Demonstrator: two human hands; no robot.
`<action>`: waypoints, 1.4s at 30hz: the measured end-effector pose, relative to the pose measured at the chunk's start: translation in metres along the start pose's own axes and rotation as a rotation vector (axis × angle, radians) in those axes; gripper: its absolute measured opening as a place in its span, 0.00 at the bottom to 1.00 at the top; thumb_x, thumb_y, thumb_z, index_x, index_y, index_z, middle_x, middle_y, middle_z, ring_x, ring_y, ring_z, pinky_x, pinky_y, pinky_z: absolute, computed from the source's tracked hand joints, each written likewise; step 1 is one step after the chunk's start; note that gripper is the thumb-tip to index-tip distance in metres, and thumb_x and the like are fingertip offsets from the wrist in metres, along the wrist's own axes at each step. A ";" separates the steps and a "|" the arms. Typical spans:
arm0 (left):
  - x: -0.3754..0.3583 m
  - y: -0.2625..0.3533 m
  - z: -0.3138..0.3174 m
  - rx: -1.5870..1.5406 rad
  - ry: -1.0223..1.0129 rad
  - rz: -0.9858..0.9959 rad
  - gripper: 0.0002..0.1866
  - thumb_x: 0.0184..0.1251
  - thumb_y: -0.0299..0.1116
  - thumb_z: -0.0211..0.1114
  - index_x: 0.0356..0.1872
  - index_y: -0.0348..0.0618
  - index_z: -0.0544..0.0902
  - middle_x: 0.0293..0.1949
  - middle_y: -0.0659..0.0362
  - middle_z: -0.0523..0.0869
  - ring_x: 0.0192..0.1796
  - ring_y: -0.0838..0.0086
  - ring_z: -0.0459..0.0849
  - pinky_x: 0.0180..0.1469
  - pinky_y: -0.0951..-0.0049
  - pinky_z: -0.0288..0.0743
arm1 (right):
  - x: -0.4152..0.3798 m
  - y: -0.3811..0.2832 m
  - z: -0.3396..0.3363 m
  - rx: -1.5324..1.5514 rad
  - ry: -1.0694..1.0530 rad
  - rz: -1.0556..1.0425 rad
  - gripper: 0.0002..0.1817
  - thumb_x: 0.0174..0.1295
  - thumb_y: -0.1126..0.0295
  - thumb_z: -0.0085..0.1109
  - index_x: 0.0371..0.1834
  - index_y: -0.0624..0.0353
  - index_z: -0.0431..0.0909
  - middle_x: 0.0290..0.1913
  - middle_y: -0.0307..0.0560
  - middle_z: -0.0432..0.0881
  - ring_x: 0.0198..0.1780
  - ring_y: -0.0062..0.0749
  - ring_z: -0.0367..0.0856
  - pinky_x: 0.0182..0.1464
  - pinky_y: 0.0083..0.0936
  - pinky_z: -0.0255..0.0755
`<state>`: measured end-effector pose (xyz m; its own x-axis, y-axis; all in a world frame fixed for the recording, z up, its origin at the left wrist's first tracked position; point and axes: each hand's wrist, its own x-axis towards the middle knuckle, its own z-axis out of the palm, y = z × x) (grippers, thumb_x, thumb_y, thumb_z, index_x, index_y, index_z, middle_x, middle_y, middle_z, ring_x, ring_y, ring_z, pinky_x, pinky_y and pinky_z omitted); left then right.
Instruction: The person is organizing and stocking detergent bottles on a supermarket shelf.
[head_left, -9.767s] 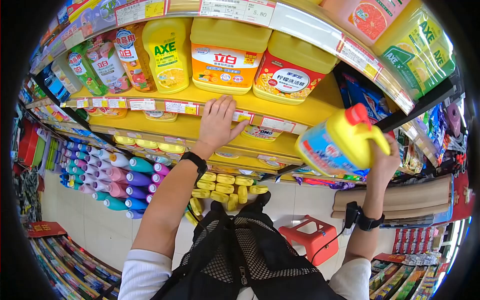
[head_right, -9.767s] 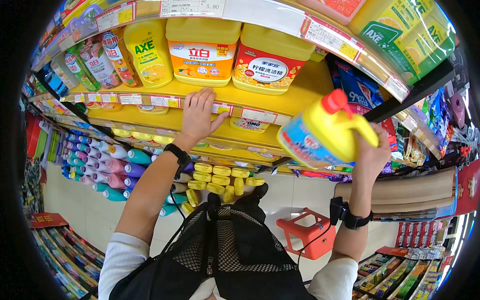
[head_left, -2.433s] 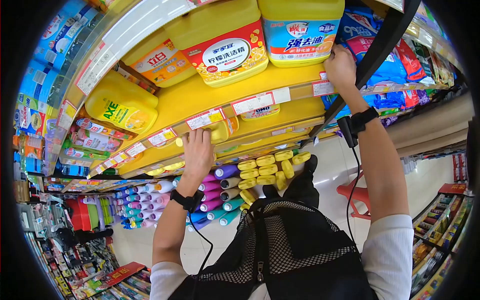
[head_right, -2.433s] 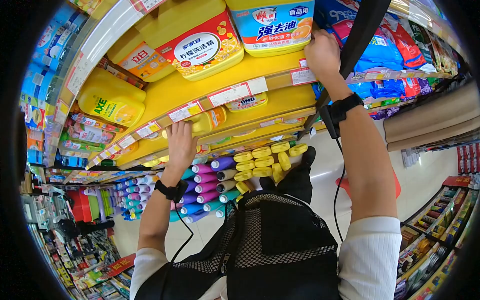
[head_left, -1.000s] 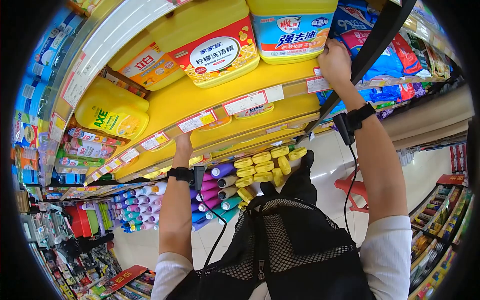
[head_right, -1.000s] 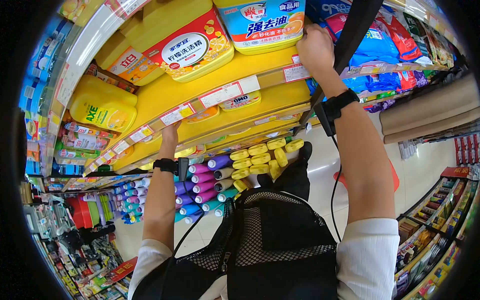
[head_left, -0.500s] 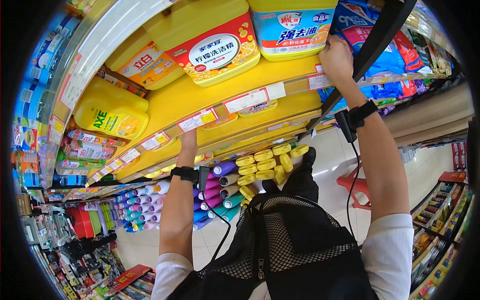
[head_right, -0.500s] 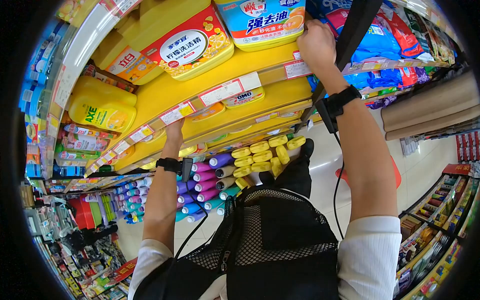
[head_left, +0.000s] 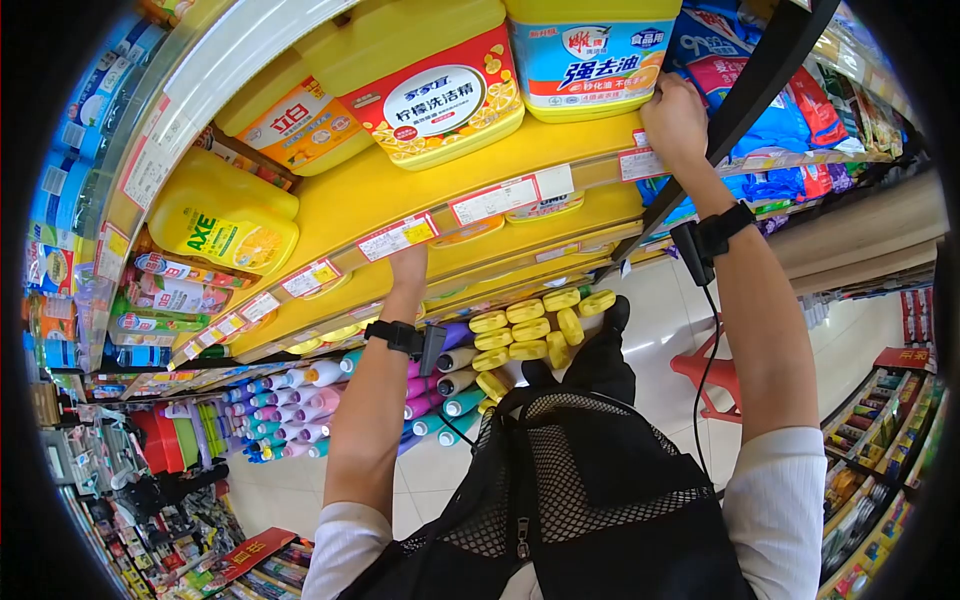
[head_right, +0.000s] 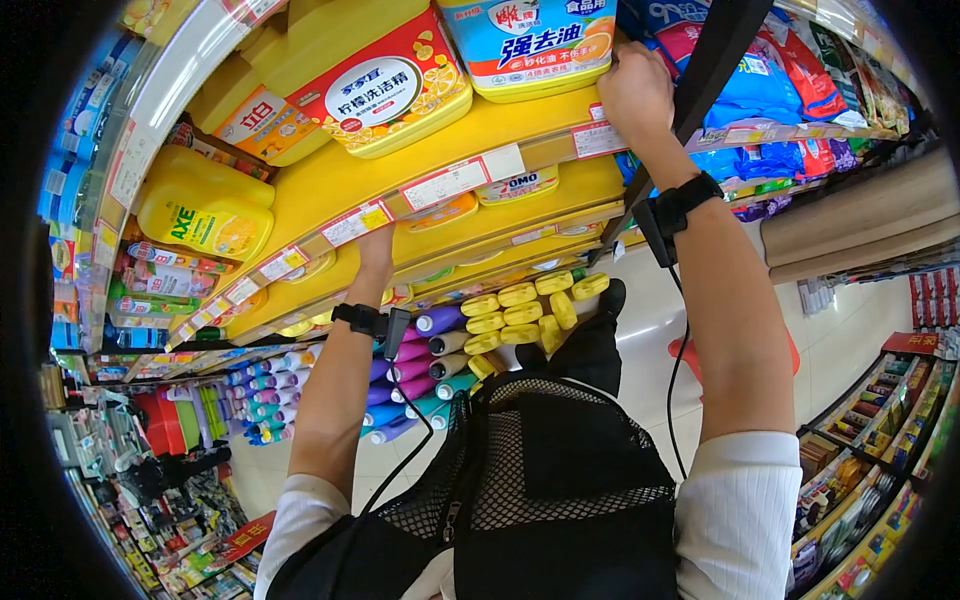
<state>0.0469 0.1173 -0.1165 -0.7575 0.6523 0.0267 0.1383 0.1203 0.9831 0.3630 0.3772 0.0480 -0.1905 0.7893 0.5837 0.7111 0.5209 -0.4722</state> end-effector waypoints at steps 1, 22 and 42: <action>0.003 -0.008 0.001 -0.007 -0.007 0.025 0.32 0.70 0.32 0.66 0.72 0.45 0.65 0.69 0.59 0.70 0.68 0.68 0.69 0.70 0.65 0.61 | 0.000 0.000 0.000 0.005 0.000 -0.004 0.16 0.61 0.72 0.55 0.50 0.65 0.83 0.54 0.55 0.83 0.56 0.56 0.79 0.63 0.46 0.71; -0.073 0.065 0.048 0.763 -0.449 0.075 0.30 0.74 0.47 0.61 0.68 0.36 0.72 0.65 0.44 0.77 0.68 0.56 0.74 0.69 0.62 0.65 | 0.001 0.004 0.002 0.024 0.007 -0.010 0.15 0.62 0.72 0.55 0.48 0.66 0.83 0.52 0.56 0.83 0.56 0.54 0.79 0.62 0.44 0.71; -0.063 0.151 -0.063 0.972 0.179 1.020 0.19 0.66 0.34 0.68 0.54 0.34 0.78 0.52 0.45 0.83 0.55 0.52 0.79 0.60 0.54 0.69 | 0.003 0.003 -0.003 0.012 -0.037 -0.026 0.15 0.62 0.73 0.52 0.48 0.65 0.83 0.53 0.57 0.83 0.56 0.58 0.78 0.63 0.46 0.70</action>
<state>0.0751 0.0478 0.0411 -0.1197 0.6713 0.7314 0.9858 0.1680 0.0071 0.3661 0.3799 0.0500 -0.2338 0.7870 0.5710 0.6977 0.5448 -0.4652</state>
